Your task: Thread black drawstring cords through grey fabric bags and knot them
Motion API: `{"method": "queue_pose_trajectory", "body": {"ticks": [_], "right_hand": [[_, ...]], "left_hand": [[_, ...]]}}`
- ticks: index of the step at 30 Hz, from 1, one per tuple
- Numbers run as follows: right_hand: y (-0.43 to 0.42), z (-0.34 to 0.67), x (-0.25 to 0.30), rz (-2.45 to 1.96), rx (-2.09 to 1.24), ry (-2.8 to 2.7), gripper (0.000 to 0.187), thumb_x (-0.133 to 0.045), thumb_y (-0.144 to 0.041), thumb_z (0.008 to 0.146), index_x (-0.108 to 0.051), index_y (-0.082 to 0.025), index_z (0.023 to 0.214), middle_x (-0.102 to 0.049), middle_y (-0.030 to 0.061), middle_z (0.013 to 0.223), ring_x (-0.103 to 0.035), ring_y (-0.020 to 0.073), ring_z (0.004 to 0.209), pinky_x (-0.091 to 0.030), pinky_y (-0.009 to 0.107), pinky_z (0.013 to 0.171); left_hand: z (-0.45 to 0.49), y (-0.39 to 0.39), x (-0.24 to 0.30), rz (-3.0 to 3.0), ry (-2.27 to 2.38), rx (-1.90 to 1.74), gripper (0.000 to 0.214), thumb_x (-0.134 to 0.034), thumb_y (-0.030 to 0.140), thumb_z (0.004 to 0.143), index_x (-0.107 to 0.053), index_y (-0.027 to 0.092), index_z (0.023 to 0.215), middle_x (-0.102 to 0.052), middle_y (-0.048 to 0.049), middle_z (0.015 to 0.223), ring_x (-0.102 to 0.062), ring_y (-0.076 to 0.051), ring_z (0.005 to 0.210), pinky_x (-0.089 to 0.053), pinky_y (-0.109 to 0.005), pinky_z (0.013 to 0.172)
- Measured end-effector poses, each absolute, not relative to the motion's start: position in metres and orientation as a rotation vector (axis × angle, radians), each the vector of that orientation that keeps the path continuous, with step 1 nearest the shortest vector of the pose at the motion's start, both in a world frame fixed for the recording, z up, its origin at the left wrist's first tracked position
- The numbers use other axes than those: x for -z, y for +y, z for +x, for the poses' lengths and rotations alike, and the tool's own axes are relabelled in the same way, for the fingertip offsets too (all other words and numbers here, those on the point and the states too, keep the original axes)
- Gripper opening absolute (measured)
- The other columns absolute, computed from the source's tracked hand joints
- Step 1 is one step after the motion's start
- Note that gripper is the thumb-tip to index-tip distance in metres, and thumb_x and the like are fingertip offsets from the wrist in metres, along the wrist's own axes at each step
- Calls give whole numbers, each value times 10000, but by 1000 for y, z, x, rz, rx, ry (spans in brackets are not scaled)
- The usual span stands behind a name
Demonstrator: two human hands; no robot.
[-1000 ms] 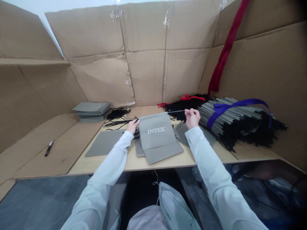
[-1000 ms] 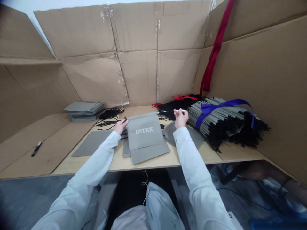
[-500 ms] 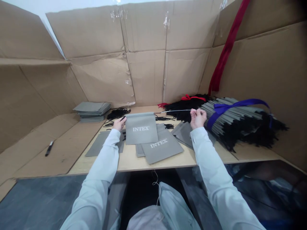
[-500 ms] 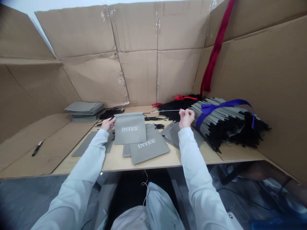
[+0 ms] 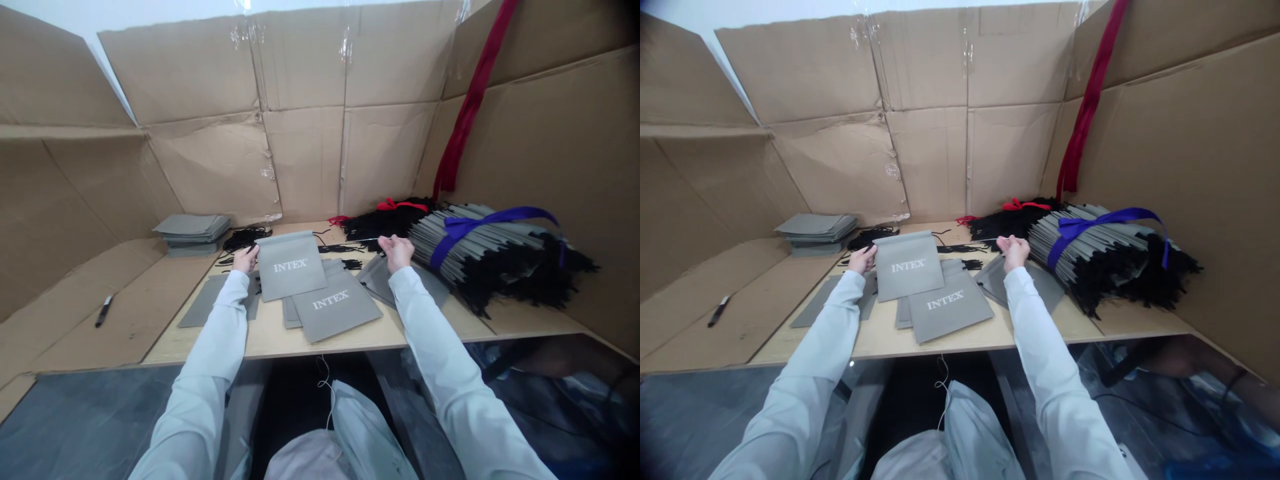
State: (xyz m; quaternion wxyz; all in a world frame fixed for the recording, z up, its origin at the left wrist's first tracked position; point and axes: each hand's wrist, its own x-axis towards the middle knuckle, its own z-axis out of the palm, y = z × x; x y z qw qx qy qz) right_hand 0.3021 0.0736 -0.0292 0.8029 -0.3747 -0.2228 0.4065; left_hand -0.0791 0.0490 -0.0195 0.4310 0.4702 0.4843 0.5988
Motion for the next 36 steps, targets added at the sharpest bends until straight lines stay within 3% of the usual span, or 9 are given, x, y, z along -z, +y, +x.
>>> {"method": "queue_pose_trajectory", "body": {"ticks": [5,10,12,15,19,22,26,32,36], "right_hand": [[77,282,50,-1016,-1047,-660,133,-512,-157,638,-379,-170,630,-535,8,555,-567,122,594,-500,291,603],[74,283,54,-1438,-433,-976,234,-598,-293,505,-472,-161,652,-551,83,769,-511,205,798,-402,386,757],[68,277,47,-1407,-302,-1133,283,-566,-372,542,-501,-157,714,-538,98,874,-486,213,859,-374,382,783],[57,261,37,-1103,-714,-1252,375,-491,-450,626,-462,-207,910,-546,45,886,-534,143,718,-437,298,646],[54,247,37,-862,-1104,-1262,488,-633,-342,531,-424,-230,957,-551,-13,758,-517,83,554,-435,212,489],[58,250,43,-850,-1112,-1269,402,-680,-256,468,-492,-164,812,-533,-28,623,-490,65,493,-421,192,456],[62,256,46,-863,-1101,-1269,309,-683,-220,458,-522,-131,706,-544,-17,571,-493,64,483,-428,194,470],[60,255,45,-885,-1079,-1220,293,-687,-206,444,-539,-126,684,-558,-15,566,-504,66,499,-436,192,485],[59,254,46,-860,-1091,-1228,290,-683,-215,453,-546,-129,694,-559,-21,575,-500,59,496,-435,191,496]], "left_hand": [[-78,47,18,1157,1129,-1478,421,-626,381,512,-258,179,548,-220,119,326,-166,-1,255,-70,-133,294],[-59,40,18,1125,1067,-1417,448,-629,385,517,-231,181,543,-199,119,338,-157,0,261,-62,-135,301],[-47,38,21,1116,1059,-1376,442,-629,382,523,-236,181,541,-193,118,342,-159,-1,262,-63,-138,302],[-31,36,28,1137,1022,-1313,421,-631,379,525,-261,179,547,-189,119,351,-155,-1,264,-57,-140,303],[-20,33,33,1195,1050,-1198,374,-620,382,544,-313,168,547,-189,114,360,-158,2,273,-53,-140,307],[-17,30,34,1247,1171,-1183,303,-632,360,538,-440,143,628,-239,106,375,-178,5,281,-69,-142,305],[-17,31,36,1331,1205,-1213,406,-640,327,536,-522,142,878,-404,69,449,-281,-8,302,-149,-141,297],[-21,41,37,1079,1197,-1157,388,-406,446,706,-561,95,762,-558,-48,550,-478,-88,382,-310,-182,349],[-27,43,39,1092,1334,-1285,256,-555,349,626,-592,101,675,-590,-59,568,-492,-94,427,-355,-197,411]]}}
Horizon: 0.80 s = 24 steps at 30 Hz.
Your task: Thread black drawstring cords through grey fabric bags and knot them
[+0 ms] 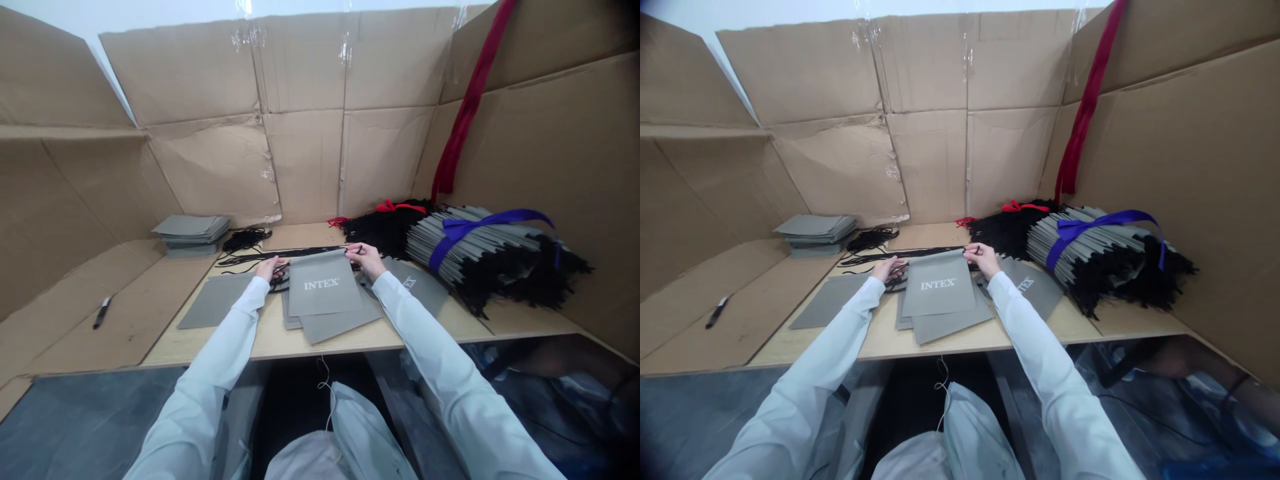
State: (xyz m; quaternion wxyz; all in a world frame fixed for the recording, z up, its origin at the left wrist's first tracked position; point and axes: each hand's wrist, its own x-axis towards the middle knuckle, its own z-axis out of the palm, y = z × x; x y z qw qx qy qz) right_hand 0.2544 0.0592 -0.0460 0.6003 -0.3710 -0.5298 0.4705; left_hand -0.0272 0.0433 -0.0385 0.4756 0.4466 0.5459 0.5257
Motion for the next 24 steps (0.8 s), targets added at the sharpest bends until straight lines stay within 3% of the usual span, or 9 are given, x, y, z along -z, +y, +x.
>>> {"method": "queue_pose_trajectory", "body": {"ticks": [3,6,17,24], "right_hand": [[59,254,46,-853,-1107,-1228,286,-680,-213,459,-548,-132,699,-557,-24,580,-500,56,500,-434,188,500],[58,253,45,-851,-1119,-1217,280,-678,-208,460,-549,-133,697,-551,-28,574,-496,52,496,-432,182,496],[59,255,46,-851,-1107,-1221,302,-678,-225,459,-550,-137,719,-553,-28,576,-500,57,489,-429,182,483],[57,255,44,-899,-1096,-1313,316,-670,-225,474,-537,-144,749,-580,-9,578,-535,84,499,-413,170,433]], "left_hand": [[-33,45,43,1316,1358,-1337,180,-669,232,493,-623,102,608,-599,-51,575,-504,-96,511,-382,-195,498],[-35,48,46,1462,1360,-1298,209,-691,202,448,-642,112,630,-589,-35,540,-482,-93,499,-378,-205,522],[-37,55,43,1604,1368,-1160,205,-680,250,451,-632,111,595,-535,0,456,-419,-74,419,-319,-194,443],[-35,56,36,1079,1236,-1311,133,-630,200,558,-556,99,604,-466,25,423,-403,-49,376,-296,-167,386]]}}
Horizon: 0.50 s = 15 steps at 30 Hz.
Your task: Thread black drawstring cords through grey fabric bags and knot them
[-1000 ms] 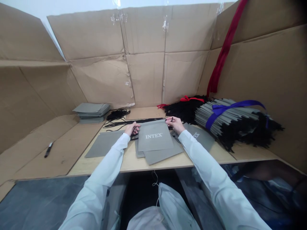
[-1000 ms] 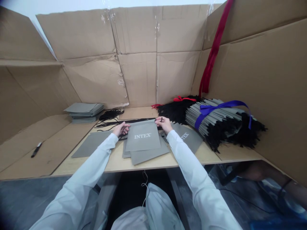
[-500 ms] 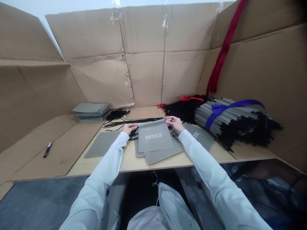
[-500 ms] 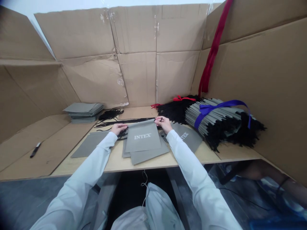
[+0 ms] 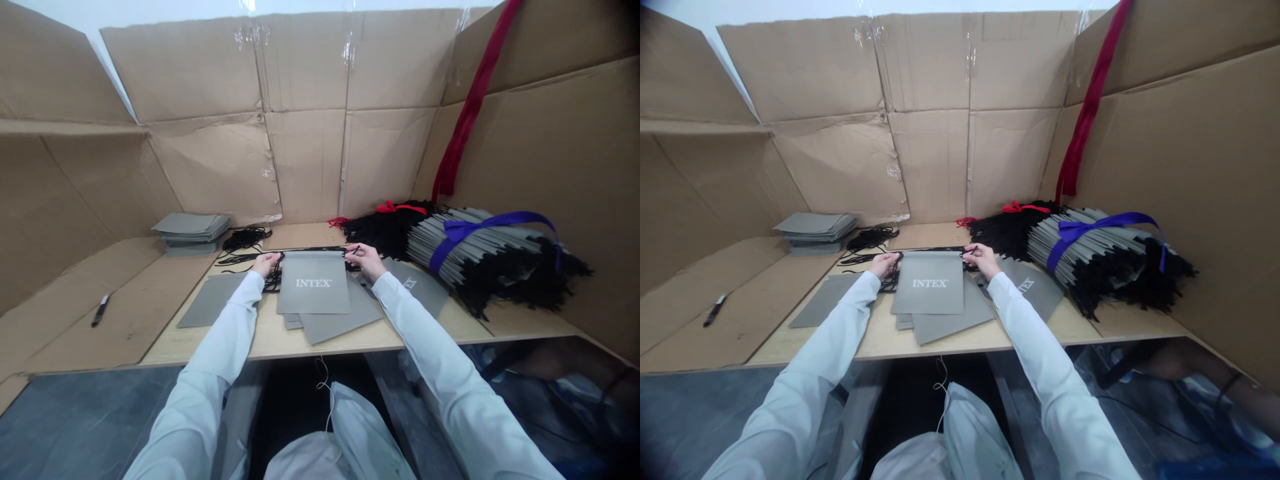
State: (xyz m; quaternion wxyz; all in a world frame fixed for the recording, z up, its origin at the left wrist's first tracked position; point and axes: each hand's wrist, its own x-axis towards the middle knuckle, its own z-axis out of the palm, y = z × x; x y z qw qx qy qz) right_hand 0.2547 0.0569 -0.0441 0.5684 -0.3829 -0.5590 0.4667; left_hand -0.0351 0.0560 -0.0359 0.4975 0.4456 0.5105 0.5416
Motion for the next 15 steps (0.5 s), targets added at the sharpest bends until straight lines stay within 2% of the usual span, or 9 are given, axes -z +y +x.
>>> {"method": "queue_pose_trajectory", "body": {"ticks": [3,8,13,15], "right_hand": [[56,253,43,-895,-1104,-1332,293,-672,-224,478,-537,-143,725,-582,-6,565,-532,80,485,-423,172,436],[59,254,45,-901,-1095,-1281,253,-688,-218,465,-541,-137,654,-576,-4,531,-526,75,464,-453,182,456],[59,255,45,-884,-1120,-1227,263,-699,-229,467,-554,-126,661,-576,4,523,-537,79,472,-475,187,489],[59,255,45,-860,-1143,-1210,251,-691,-248,489,-560,-128,666,-578,4,527,-547,84,487,-483,192,502]], "left_hand": [[-30,56,37,788,1063,-1345,70,-547,140,646,-512,104,597,-486,12,454,-434,-57,392,-329,-173,393],[-25,51,36,626,972,-1379,110,-439,67,705,-513,94,628,-518,-10,494,-472,-58,428,-364,-167,407],[-25,47,32,696,1000,-1349,51,-505,101,668,-545,91,698,-556,-27,550,-505,-71,468,-409,-177,445],[-25,47,33,746,989,-1367,96,-544,89,628,-554,89,723,-571,-33,569,-518,-80,481,-417,-184,449]]}}
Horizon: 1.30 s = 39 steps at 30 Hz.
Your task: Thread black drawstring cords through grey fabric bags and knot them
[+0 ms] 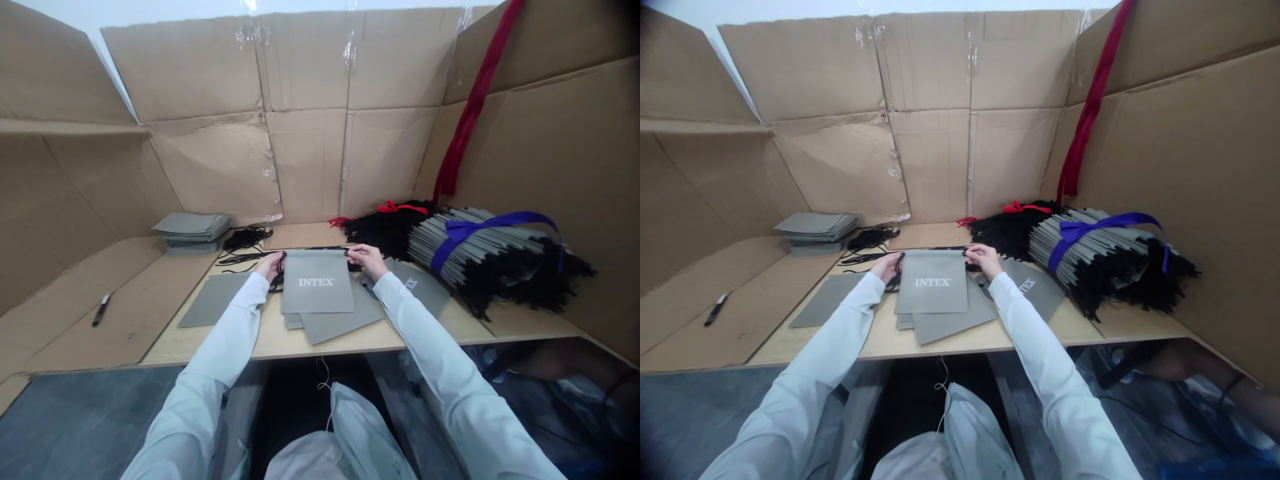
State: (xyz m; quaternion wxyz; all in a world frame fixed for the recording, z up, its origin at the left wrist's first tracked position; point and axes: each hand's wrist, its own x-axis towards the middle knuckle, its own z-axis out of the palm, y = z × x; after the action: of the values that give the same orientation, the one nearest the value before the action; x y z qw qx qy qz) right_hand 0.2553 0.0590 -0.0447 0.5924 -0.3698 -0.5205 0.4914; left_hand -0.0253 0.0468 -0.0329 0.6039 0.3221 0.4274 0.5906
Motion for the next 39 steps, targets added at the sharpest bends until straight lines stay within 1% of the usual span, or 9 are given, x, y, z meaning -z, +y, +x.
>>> {"method": "queue_pose_trajectory", "body": {"ticks": [4,9,13,17,22,25,29,32,39], "right_hand": [[59,257,43,-832,-1168,-1160,210,-676,-236,524,-580,-124,673,-590,10,564,-561,85,508,-498,198,546],[62,264,44,-837,-1204,-1093,175,-677,-120,514,-595,-98,667,-607,36,598,-586,105,558,-506,208,617],[66,265,48,-910,-1172,-1077,133,-662,-82,518,-592,-87,631,-606,46,569,-592,122,550,-513,212,602],[68,265,53,-1033,-1034,-1189,121,-659,-120,517,-598,-89,616,-599,46,531,-590,135,530,-512,209,536],[74,269,60,-1148,-845,-1337,147,-652,-214,521,-611,-112,618,-577,14,466,-550,116,446,-477,204,439],[77,273,62,-1222,-703,-1449,162,-623,-244,553,-622,-114,648,-578,7,477,-526,93,433,-458,185,445],[78,276,61,-1306,-569,-1562,190,-577,-271,604,-627,-108,688,-585,20,507,-512,81,439,-448,178,471],[77,277,60,-1321,-547,-1585,196,-559,-271,620,-625,-109,709,-593,30,532,-515,86,451,-447,185,478],[75,278,60,-1370,-523,-1610,172,-550,-247,621,-622,-111,697,-586,23,524,-520,89,469,-439,180,489]], "left_hand": [[-27,50,37,822,1001,-1391,114,-563,44,587,-570,68,698,-569,-37,534,-517,-84,467,-417,-185,438],[-27,51,37,924,1141,-1423,96,-569,34,575,-586,64,664,-552,-15,466,-495,-74,417,-411,-184,430],[-27,47,33,1008,1258,-1440,100,-589,30,548,-593,71,639,-556,-2,461,-486,-64,405,-417,-184,450],[-26,45,32,1024,1297,-1423,88,-594,50,562,-589,72,647,-544,0,458,-483,-68,390,-419,-197,443],[-28,46,30,1003,1264,-1297,82,-574,70,610,-567,79,691,-523,0,458,-468,-70,348,-425,-212,406],[-33,45,27,978,1270,-1169,111,-583,63,605,-566,80,713,-527,-11,455,-485,-82,358,-429,-204,399],[-46,44,27,915,1360,-1027,121,-584,-19,555,-570,78,626,-572,-38,512,-549,-100,478,-475,-203,525],[-57,42,28,925,1504,-848,122,-569,-36,550,-578,83,579,-588,-52,523,-561,-113,509,-474,-196,552],[-70,37,25,896,1506,-853,175,-596,13,553,-604,108,701,-620,-67,625,-578,-139,546,-476,-217,539]]}}
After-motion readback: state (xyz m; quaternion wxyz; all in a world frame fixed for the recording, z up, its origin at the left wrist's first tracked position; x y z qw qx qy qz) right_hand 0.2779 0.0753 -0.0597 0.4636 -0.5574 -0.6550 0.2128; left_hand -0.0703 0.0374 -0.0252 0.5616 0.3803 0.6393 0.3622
